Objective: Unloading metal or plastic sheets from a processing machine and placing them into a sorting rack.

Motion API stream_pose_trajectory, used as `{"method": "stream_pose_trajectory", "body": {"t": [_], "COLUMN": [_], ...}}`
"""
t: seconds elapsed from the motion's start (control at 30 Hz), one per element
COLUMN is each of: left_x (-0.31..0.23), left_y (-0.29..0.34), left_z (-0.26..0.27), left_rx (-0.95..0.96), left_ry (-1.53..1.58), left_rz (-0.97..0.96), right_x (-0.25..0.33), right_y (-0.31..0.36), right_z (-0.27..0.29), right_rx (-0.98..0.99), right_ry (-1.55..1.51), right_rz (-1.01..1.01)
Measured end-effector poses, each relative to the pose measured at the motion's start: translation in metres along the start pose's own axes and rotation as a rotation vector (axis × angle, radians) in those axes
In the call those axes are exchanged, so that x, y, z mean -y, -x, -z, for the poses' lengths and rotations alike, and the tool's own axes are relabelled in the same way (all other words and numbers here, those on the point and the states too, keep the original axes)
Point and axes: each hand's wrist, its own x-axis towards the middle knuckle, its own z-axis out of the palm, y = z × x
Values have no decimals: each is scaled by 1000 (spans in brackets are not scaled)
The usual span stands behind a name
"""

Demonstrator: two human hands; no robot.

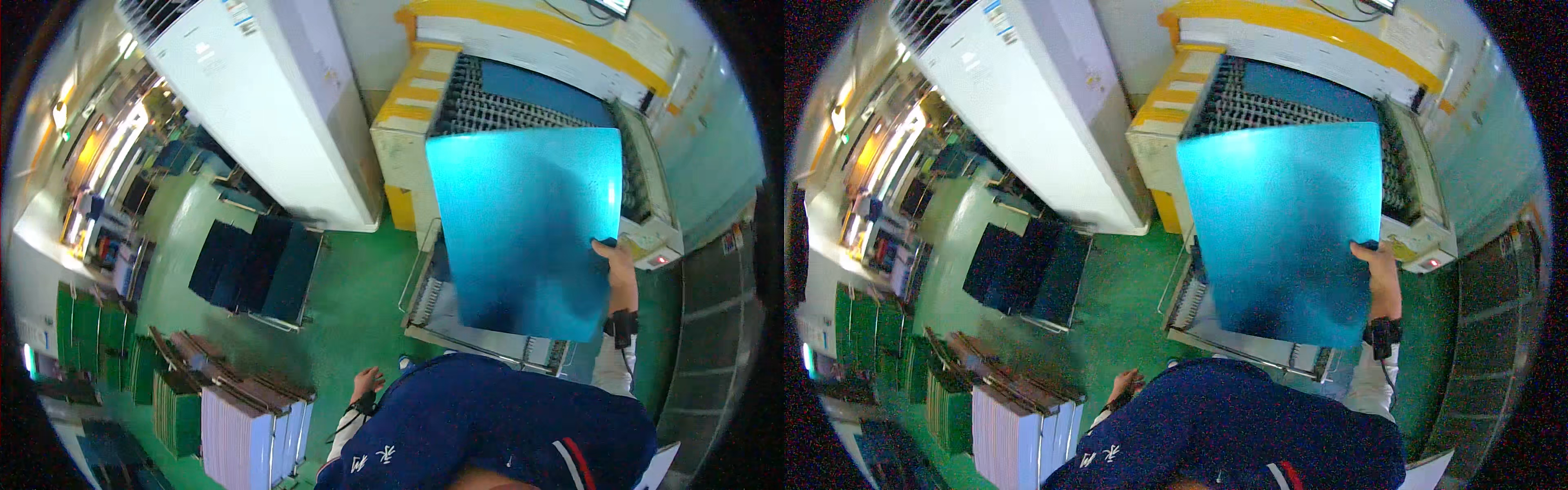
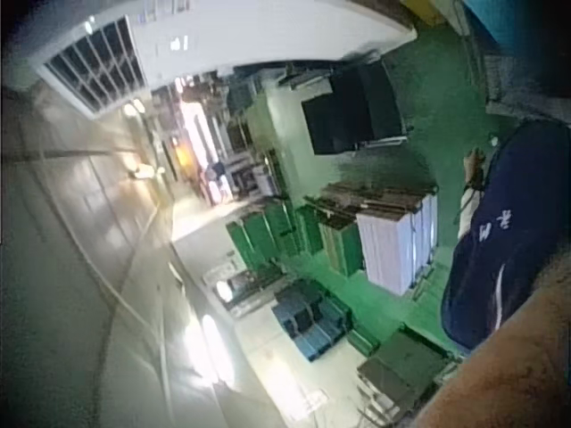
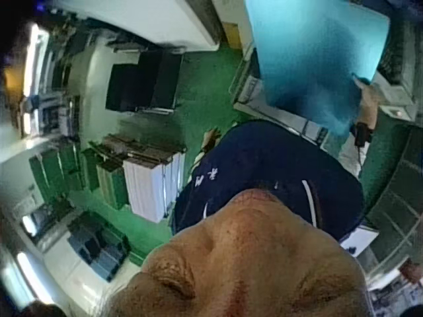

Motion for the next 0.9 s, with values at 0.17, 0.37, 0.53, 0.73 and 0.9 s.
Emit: {"method": "stream_pose_trajectory", "body": {"t": [0.17,0.37,0.53,0.73,0.9], "left_x": [-13,-30,-28,-21,-20], "left_y": [4,16,22,8,15], "left_z": [-5,-11,-15,-12,-15], "left_rx": [-44,-50,-93,-96,-19], "left_ry": [-112,-145,-100,-54,-73], "left_rz": [13,-7,-7,31,-49], "right_x": [-64,-63,-79,-103,-102], "right_y": [-27,-56,-96,-145,-147], "right_z": [19,-4,-7,-10,-27], "right_rx": [-130,-101,-75,-165,-64], "right_ry": [-321,-863,-1011,-1090,-976], "right_rz": [191,32,-6,-53,-330]}}
